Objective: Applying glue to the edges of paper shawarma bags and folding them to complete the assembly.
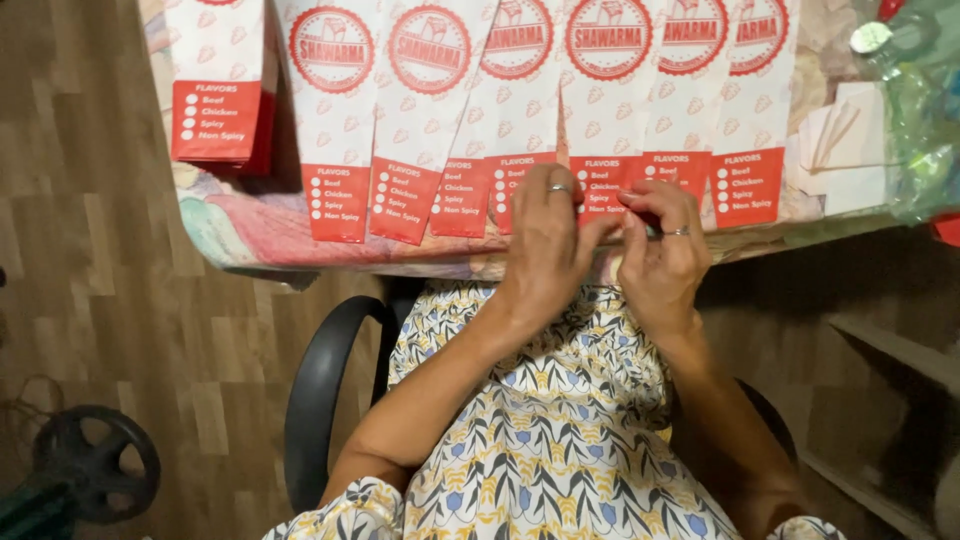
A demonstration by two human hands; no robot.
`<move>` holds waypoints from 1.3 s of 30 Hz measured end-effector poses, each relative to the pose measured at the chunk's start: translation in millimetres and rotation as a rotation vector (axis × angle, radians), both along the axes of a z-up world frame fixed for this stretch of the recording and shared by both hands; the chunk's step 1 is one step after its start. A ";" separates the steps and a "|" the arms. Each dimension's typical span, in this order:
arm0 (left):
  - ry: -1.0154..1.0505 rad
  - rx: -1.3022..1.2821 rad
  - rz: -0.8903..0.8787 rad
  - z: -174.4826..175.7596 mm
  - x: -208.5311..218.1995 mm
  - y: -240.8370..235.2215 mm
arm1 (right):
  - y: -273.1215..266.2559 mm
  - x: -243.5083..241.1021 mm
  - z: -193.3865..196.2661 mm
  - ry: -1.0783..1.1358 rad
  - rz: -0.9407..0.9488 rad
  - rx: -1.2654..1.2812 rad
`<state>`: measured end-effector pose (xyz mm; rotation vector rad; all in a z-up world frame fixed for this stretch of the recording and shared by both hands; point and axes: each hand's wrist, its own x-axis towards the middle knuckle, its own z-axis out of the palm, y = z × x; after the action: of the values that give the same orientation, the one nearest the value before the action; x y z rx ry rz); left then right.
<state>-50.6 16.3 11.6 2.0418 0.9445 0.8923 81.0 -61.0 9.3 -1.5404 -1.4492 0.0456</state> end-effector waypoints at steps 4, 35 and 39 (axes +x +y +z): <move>0.003 0.085 -0.002 -12.2 -1.6 -2.3 | -2.3 -2.4 3.5 0.000 -0.006 -0.016; 0.002 0.315 -0.093 6.4 -91.6 13.9 | 18.9 -41.1 5.3 -0.153 0.299 -0.104; 0.010 0.349 -0.113 -2.9 -95.3 13.7 | 17.6 -40.3 9.9 -0.125 0.314 -0.081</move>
<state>-145.8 30.0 8.7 2.3673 0.7071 1.0437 40.7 -43.3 19.2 -1.3858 -1.7986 0.2000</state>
